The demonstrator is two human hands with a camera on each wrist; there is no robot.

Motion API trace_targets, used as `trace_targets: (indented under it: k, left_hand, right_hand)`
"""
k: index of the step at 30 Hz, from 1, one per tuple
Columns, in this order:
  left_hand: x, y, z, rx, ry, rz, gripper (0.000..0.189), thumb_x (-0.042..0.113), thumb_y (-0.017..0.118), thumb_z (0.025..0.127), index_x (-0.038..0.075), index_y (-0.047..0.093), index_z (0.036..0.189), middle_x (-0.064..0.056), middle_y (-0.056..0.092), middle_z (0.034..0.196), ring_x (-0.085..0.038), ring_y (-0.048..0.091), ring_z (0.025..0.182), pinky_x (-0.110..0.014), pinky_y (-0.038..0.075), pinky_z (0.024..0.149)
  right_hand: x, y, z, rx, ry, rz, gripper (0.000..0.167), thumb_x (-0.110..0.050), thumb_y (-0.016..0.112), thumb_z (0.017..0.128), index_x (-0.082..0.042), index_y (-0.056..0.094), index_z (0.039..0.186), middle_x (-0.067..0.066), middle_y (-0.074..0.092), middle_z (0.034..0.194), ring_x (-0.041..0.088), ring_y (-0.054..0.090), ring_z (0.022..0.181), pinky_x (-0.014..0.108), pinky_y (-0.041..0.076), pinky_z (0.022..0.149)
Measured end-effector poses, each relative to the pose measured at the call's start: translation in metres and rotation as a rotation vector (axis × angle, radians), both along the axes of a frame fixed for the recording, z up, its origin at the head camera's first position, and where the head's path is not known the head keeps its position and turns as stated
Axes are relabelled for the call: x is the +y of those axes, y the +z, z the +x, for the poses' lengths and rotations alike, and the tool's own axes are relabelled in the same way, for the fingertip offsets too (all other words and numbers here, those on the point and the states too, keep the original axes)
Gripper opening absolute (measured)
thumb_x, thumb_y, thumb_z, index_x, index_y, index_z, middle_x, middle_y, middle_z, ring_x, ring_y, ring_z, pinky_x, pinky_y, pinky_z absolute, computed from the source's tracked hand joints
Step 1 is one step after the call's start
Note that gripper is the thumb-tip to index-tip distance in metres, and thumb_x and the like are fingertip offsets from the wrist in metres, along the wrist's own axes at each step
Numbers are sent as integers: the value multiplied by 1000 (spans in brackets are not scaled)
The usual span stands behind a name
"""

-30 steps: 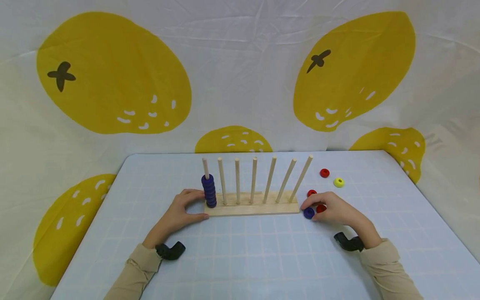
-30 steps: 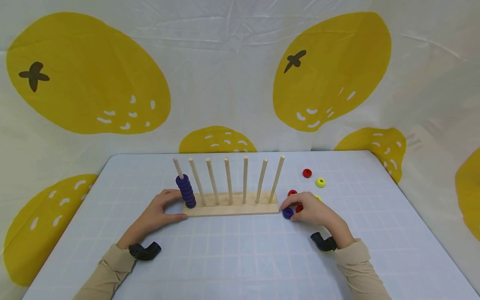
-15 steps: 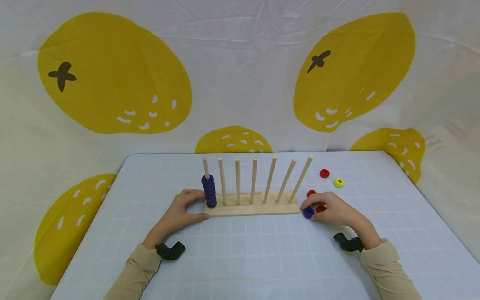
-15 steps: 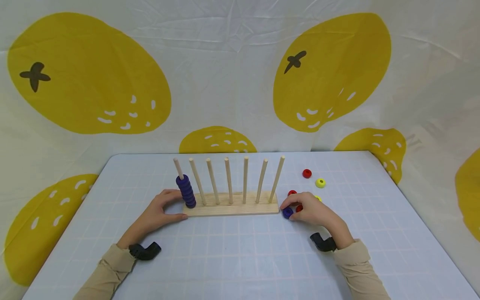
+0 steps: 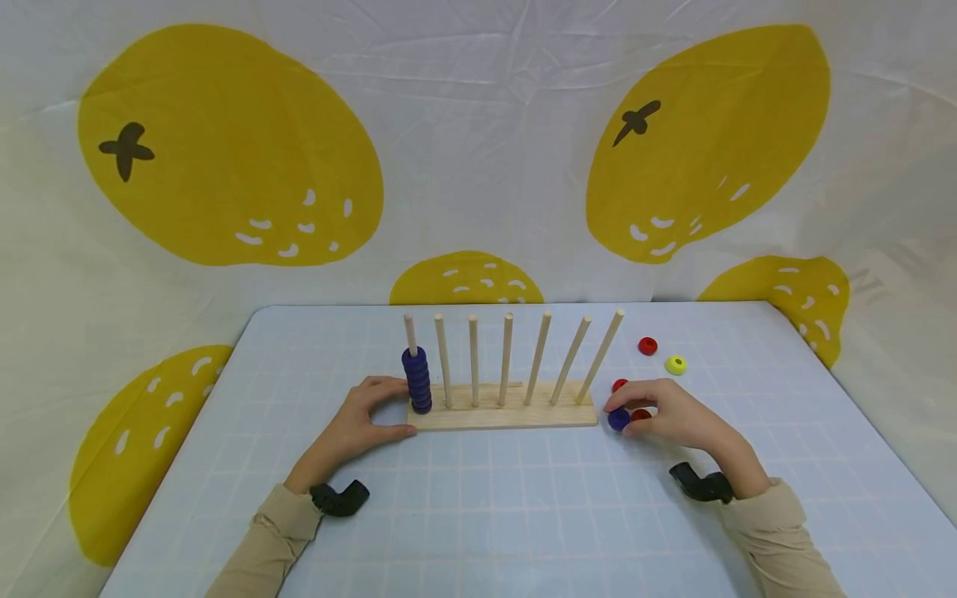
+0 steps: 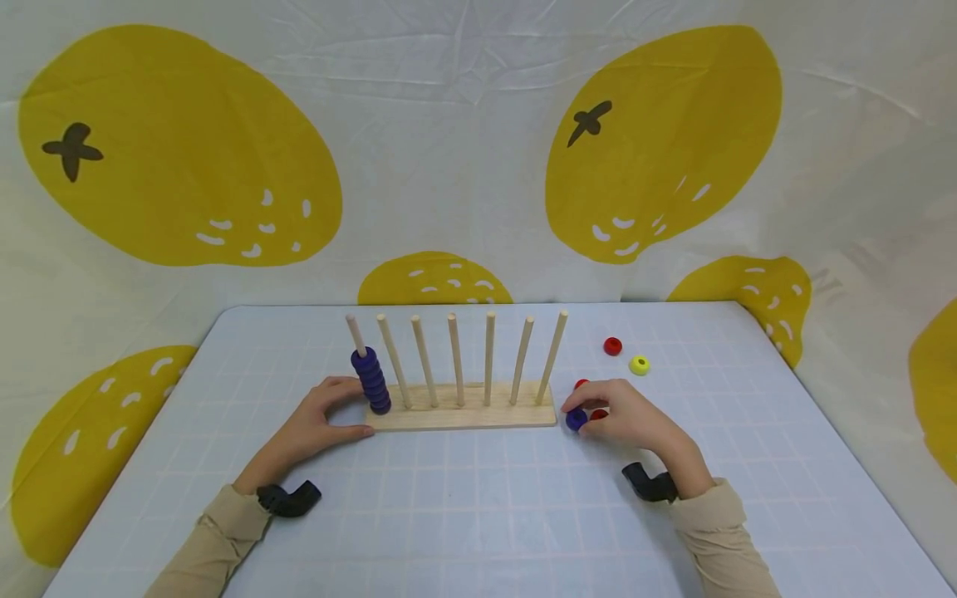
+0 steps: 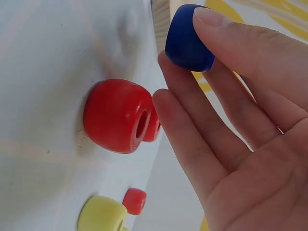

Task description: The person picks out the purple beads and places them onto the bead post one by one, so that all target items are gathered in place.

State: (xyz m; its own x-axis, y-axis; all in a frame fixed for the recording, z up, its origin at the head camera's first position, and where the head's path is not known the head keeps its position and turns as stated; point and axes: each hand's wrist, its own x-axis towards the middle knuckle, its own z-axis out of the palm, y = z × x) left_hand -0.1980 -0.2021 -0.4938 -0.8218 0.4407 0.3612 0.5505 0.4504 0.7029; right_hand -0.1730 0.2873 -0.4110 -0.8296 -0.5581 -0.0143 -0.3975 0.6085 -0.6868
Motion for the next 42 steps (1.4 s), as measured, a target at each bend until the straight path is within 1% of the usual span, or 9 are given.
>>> trace_targets:
  k: [6,10,13,20,23,29,35,38,42]
  left_hand:
    - [0,2,1,-2,-2,-1,59,21,92,71,16,69,124,1,65,126,-24,51,119,-53,39,100]
    - [1,3,1,-3,-4,-5,59,21,91,71,15,68,124,0,65,125,-24,51,119,-53,39,100]
    - [1,4,1,-7,-3,-2,59,20,92,71,14,68,124,0,65,125,-25,51,119,-53,39,101]
    - [1,3,1,-18,6,-8,59,22,91,72,14,68,125,0,65,126,-25,51,119,-55,39,100]
    - [1,4,2,-32,5,-5,59,22,91,72,15,68,125,-1,64,126,-26,51,120,-55,39,101]
    - [0,4,2,-38,8,-9,59,23,91,72,15,68,126,0,64,127,-25,50,120,-55,39,101]
    - [0,3,1,-30,5,-8,59,22,91,71,15,68,125,-1,64,126,-25,50,120,-55,39,101]
    - [0,2,0,-25,7,-14,59,24,91,72,16,68,125,0,64,126,-25,50,120,-55,39,100]
    - [0,2,1,-32,12,-16,59,24,91,72,16,68,125,0,64,126,-25,50,120,-55,39,101]
  right_hand:
    - [1,6,2,-13,-18,-22,28,-2,79,82,-6,72,110,6,70,111,21,65,101,47,52,91]
    - [0,8,3,16,-17,-31,30,1,79,81,-4,72,109,7,71,110,16,67,97,48,53,89]
    - [0,10,3,17,-24,-37,31,2,79,80,-4,72,110,7,70,111,13,67,97,49,53,89]
    - [-1,14,5,6,-39,-70,30,0,79,82,-4,71,111,11,70,113,16,67,99,51,52,90]
    - [-2,16,6,35,-58,-72,30,-2,79,83,-5,72,111,8,71,113,14,68,99,46,54,90]
    - [-2,20,8,99,-86,-78,30,-4,79,84,-8,72,113,1,71,112,12,68,97,30,54,88]
    - [0,24,9,181,-76,-106,31,-4,78,84,-13,72,113,-4,72,107,11,68,94,24,54,85]
    - [1,28,10,217,-61,-140,31,-3,78,84,-11,71,112,-5,72,105,12,68,93,20,52,87]
    - [1,33,10,230,-58,-166,31,-2,78,83,-7,70,113,-4,72,103,11,67,93,18,51,88]
